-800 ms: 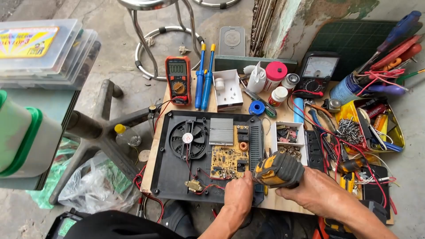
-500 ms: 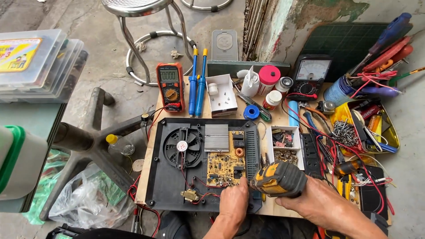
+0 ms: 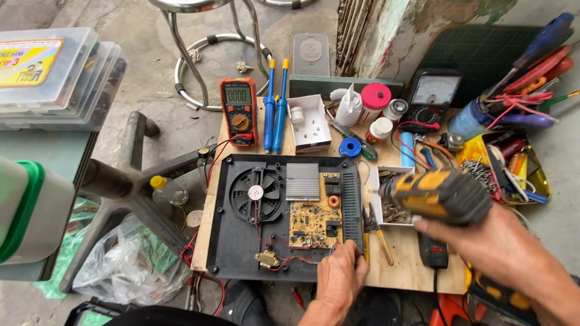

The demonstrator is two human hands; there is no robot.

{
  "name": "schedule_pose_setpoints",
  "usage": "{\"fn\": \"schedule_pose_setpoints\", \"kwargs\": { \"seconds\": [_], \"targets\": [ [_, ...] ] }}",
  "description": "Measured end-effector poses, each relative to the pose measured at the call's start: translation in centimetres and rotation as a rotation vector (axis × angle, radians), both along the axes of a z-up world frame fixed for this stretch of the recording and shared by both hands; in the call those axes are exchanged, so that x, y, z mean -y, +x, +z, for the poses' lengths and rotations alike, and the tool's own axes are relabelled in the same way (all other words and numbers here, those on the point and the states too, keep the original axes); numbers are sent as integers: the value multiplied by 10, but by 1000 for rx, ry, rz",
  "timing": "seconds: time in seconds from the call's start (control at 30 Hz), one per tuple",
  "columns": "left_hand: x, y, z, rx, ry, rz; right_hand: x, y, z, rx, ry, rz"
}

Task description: Removing a circuit board from an electronic device using a power drill and manual lifting.

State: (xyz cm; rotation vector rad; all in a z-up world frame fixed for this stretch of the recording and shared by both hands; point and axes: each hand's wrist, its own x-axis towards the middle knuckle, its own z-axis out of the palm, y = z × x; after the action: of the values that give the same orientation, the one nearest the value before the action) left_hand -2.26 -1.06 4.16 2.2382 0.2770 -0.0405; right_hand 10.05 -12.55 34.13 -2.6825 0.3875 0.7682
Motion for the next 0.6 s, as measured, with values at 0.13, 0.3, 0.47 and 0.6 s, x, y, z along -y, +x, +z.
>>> {"fn": "schedule_pose_setpoints", "kwargs": {
  "seconds": [0.13,0.3,0.47,0.6],
  "targets": [
    [-12,-29,33,-342,-336,186,-15,19,-10,6,144,5],
    [-76,-41,13,-142,-335,583,-14,44,-43,119,321,49],
    [-92,-29,42,-400,-503,744,-46,59,-28,26,309,-45],
    [-74,-22,36,-491,-544,741,-49,77,-36,-50,278,-24]
  ]
}}
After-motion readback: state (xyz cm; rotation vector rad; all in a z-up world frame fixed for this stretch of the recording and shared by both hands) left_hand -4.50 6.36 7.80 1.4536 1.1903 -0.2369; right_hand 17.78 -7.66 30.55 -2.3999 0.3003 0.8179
